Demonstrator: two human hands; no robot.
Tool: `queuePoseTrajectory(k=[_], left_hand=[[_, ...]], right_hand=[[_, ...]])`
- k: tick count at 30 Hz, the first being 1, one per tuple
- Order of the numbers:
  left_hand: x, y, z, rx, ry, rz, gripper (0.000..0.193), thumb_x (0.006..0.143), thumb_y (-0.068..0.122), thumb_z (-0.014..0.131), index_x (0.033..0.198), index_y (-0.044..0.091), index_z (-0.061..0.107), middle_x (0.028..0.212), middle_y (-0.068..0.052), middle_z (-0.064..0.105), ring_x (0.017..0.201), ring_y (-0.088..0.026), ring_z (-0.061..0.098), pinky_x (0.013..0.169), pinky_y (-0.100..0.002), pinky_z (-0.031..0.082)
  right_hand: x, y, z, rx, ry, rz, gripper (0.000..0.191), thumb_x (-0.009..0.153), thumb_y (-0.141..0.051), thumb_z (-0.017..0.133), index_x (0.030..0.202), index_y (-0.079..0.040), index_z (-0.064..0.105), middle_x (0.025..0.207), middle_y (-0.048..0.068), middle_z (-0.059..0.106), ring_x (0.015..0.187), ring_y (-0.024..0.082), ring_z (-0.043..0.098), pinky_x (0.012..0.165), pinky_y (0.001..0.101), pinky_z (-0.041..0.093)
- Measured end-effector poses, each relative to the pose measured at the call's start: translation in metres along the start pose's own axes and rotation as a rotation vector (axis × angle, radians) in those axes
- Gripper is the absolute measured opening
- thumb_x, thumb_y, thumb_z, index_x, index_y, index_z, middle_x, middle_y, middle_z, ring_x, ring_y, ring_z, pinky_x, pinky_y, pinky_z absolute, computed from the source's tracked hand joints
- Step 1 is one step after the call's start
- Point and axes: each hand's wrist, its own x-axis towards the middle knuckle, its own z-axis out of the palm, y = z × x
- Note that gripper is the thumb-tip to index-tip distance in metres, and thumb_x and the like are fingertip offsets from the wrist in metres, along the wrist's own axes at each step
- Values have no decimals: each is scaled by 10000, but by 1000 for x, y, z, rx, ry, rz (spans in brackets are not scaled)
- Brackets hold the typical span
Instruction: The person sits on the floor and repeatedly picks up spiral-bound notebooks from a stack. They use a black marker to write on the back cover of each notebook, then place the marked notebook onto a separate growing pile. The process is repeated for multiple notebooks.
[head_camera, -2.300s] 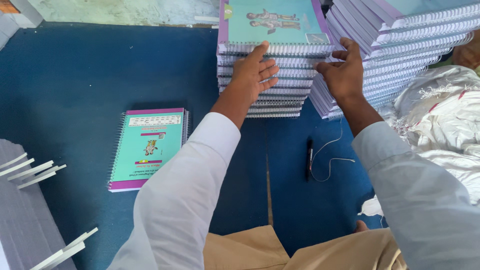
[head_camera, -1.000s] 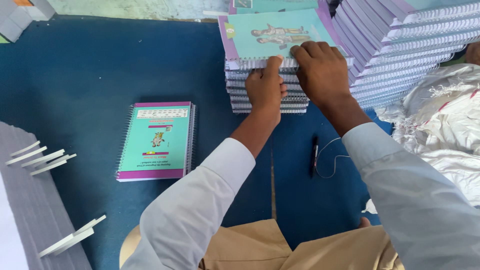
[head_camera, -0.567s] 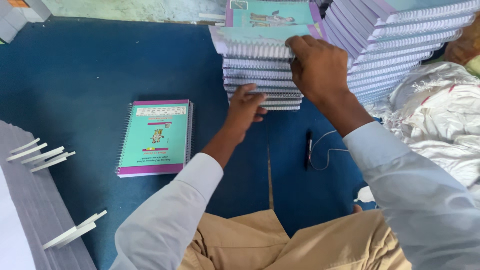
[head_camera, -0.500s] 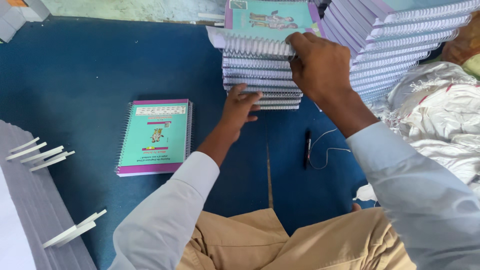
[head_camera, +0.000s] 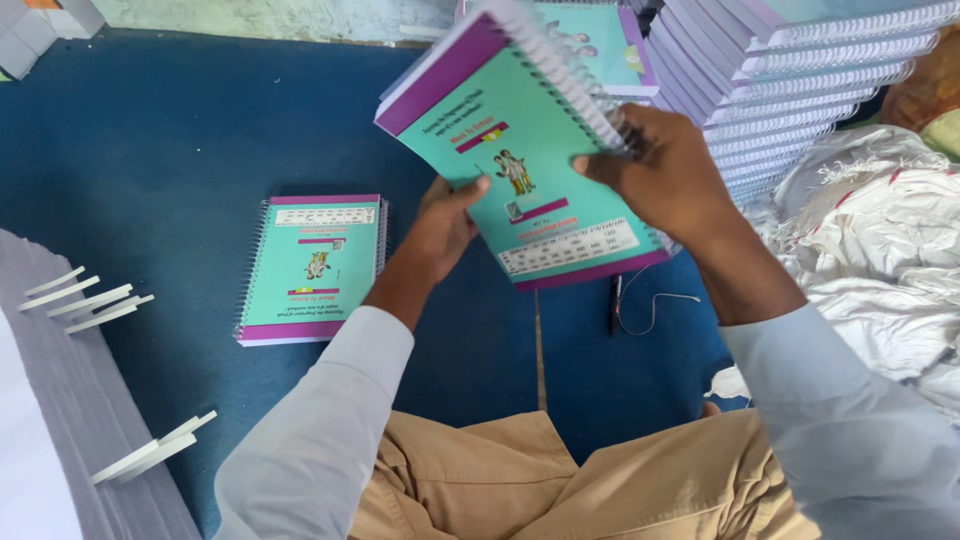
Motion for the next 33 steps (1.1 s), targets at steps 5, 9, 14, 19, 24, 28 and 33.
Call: queuePoseTrajectory(k=[5,9,14,19,24,28,33], left_hand=[[-23,-16,-19,24,90,-137,706,823,214,733,1442,56,433,1383,-201,594,1298,-385,577,1052,-588,477],[-26,-38,-31,56,170,-173,596,880,130,676,1433,45,469,1365,-222,615,1289,-371,600,1074,-529,506],[-28,-67,-51,140,248,-314,577,896,90,643,1442,43,461,1351,-224,623,1261,-367,620,1067,-511,506],[-28,-90,-72,258,287,-366,608,904,78,657,1470,35,439,1354,-239,620,1238,-359,633,1047,-481,511],[-17,-113,-86,261,270,-365,604,899,76,663,1460,20,447,1335,-234,637,1198,-345,664,1001,-450,565],[-10,-134,-94,368,301,-430,573,893,76,675,1429,3,485,1293,-228,664,1156,-337,686,979,-443,572],[1,-150,-101,438,292,-418,531,891,74,689,1388,-16,526,1235,-221,695,1090,-321,715,943,-424,581]], right_hand=[[-8,52,28,427,-4,359,356,804,-121,794,1122,2,692,1006,145,750,902,226,745,821,386,621],[-28,91,54,409,10,660,425,865,-145,749,1223,47,626,1035,225,742,915,318,749,840,452,618],[-45,133,89,483,-48,792,540,843,-174,745,1315,23,572,1109,217,730,1000,324,733,893,442,589],[-54,169,116,484,-110,848,620,840,-231,758,1355,43,549,1147,227,715,1057,331,704,906,456,574],[-62,198,135,377,-92,900,691,825,-261,785,1381,34,498,1189,231,695,1087,336,692,905,483,570],[-69,218,144,229,-139,921,713,833,-271,801,1389,57,498,1220,246,675,1099,355,684,906,485,575],[-68,231,149,145,-125,907,767,814,-271,804,1408,101,490,1186,267,708,1041,352,727,861,445,600]])
